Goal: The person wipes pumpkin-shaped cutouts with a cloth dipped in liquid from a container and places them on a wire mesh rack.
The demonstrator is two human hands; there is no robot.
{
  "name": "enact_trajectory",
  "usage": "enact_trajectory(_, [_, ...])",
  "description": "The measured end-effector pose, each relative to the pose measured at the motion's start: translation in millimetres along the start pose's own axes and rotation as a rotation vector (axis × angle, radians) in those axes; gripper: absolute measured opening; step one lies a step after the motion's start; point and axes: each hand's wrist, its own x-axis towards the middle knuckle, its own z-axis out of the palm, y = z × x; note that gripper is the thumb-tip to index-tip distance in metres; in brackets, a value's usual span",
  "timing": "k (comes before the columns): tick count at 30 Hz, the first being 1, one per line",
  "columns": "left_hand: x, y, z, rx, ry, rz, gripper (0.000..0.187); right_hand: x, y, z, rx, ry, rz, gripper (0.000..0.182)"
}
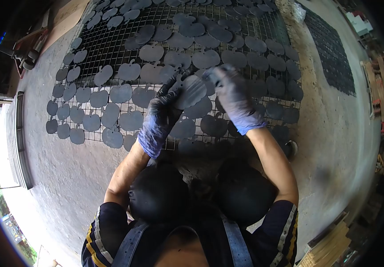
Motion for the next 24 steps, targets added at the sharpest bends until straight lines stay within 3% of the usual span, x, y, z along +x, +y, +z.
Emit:
enact_trajectory(2, [-2.2, 2.5, 0.0, 0.073, 0.143, 0.049, 0.044, 8.8, -6.2, -7.6, 0.083, 0.118, -0.049, 0.029])
enact_trajectory(4, [-2.5, 2.4, 2.6, 0.004, 0.135, 0.031, 0.047, 6.0, -27.9, -14.8, 0.339, -0.095, -0.065, 0.033])
enact_trajectory(6, [-7.4, 0.4, 7.1, 0.024, 0.060, -0.027, 0.052, -8.4, -26.6, 10.1, 0.132, -0.095, -0.302, 0.040])
enact_trajectory(7, [-4.3, -1.2, -8.7, 0.168, 0.042, -0.048, 0.056, -7.1, -23.3, 13.8, 0.106, -0.041, -0.301, 0.035])
enact_trajectory(9, [-5.0, -3.3, -3.2, 0.105, 0.141, -0.108, 0.058, 8.1, -10.5, 14.9, -0.005, 0.054, -0.298, 0.026])
enact_trajectory(11, [-3.2, -0.8, 0.5, 0.069, 0.037, -0.077, 0.057, 11.5, 9.9, 12.7, -0.033, 0.170, -0.073, 0.026])
enact_trajectory(12, [-4.0, 2.6, 8.8, 0.143, 0.075, -0.041, 0.058, 8.8, 15.3, 12.3, 0.304, 0.092, 0.144, 0.026])
enact_trajectory(15, [-1.4, -2.5, 9.0, 0.161, 0.120, 0.018, 0.059, 2.4, -4.4, 19.9, 0.459, 0.001, -0.043, 0.029])
enact_trajectory(16, [-2.0, -2.7, 9.2, 0.335, 0.159, -0.031, 0.057, 0.5, -31.0, 1.7, 0.169, -0.093, -0.190, 0.027])
enact_trajectory(17, [-3.8, -2.8, 8.4, 0.507, 0.198, -0.080, 0.054, -3.3, -30.1, 7.6, 0.120, -0.050, -0.255, 0.026])
enact_trajectory(18, [-2.1, -1.9, -2.4, 0.370, 0.139, -0.084, 0.056, -4.2, -27.3, 13.3, 0.072, -0.007, -0.327, 0.026])
enact_trajectory(19, [-3.9, -3.7, -7.1, 0.247, 0.103, -0.058, 0.055, 8.9, -13.5, 11.6, 0.050, -0.010, -0.317, 0.025])
enact_trajectory(20, [-2.4, -1.9, -6.5, 0.130, 0.057, -0.028, 0.054, 10.2, -3.5, 9.0, -0.005, 0.051, -0.093, 0.024])
enact_trajectory(21, [-2.5, -1.0, -3.1, 0.139, 0.024, 0.055, 0.050, 10.0, 3.0, 4.0, 0.138, 0.083, 0.041, 0.031])
enact_trajectory(23, [-1.2, 3.3, 2.1, 0.179, 0.110, 0.106, 0.049, 3.6, -8.3, 9.4, 0.423, 0.049, 0.117, 0.029])
enact_trajectory(24, [-0.1, 4.6, 3.2, 0.225, 0.184, 0.142, 0.049, -2.9, -21.7, 13.8, 0.292, 0.020, -0.055, 0.030])
